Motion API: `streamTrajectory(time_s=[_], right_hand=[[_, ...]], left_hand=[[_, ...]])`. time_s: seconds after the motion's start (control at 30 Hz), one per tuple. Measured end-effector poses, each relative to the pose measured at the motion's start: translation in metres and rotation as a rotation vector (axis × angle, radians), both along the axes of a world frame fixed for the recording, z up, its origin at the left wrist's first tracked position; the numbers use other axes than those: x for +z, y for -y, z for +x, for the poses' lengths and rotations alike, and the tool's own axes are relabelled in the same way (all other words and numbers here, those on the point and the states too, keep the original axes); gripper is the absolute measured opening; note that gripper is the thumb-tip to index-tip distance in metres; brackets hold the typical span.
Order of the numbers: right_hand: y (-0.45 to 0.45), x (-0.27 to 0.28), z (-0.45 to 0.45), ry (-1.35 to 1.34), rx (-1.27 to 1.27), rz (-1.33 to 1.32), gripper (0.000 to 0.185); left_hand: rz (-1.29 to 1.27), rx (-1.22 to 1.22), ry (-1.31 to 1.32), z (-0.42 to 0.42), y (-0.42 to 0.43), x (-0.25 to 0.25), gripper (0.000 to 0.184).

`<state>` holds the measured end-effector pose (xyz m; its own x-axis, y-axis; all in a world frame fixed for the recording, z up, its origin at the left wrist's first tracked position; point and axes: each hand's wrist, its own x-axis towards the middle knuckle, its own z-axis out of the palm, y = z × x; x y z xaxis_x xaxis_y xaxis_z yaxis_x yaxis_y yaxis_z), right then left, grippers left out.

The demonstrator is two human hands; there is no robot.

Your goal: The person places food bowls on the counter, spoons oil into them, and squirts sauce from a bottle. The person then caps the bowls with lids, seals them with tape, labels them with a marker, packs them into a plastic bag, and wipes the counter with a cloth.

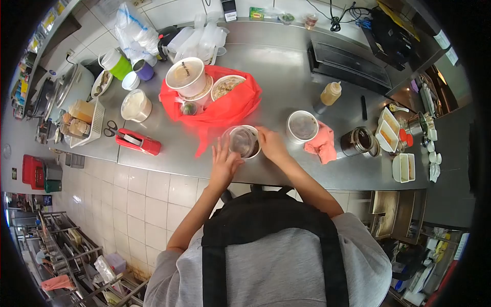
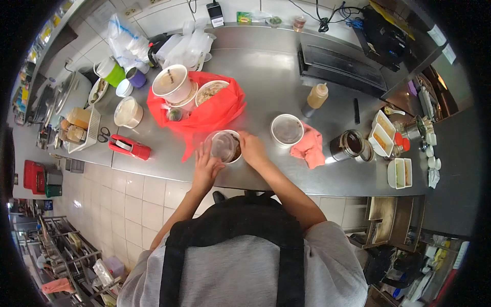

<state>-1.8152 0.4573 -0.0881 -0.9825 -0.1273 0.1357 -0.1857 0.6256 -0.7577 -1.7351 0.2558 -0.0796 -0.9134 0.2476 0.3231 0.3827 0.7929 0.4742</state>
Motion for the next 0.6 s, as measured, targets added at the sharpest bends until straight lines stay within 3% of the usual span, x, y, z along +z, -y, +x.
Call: streamTrajectory(time_s=[0.17, 0.37, 0.47, 0.6], right_hand=[[0.012, 0.028, 0.005, -0.02, -0.039, 0.008, 0.03], [0.02, 0.007, -0.002, -0.137, -0.085, 0.069, 0.022], [0.024, 0.006, 0.004, -0.162, -0.128, 0.122, 0.021], [0.031, 0.005, 0.009, -0.198, -0.161, 0.157, 0.022]], left_hand=[[-0.107, -0.121, 0.014, -0.011, -0.003, 0.018, 0.026], [0.08, -0.079, 0.247, -0.03, -0.006, 0.035, 0.086], [-0.063, -0.105, 0.271, -0.033, -0.006, 0.021, 0.099], [-0.103, -0.098, 0.209, -0.035, -0.007, 0.007, 0.099]])
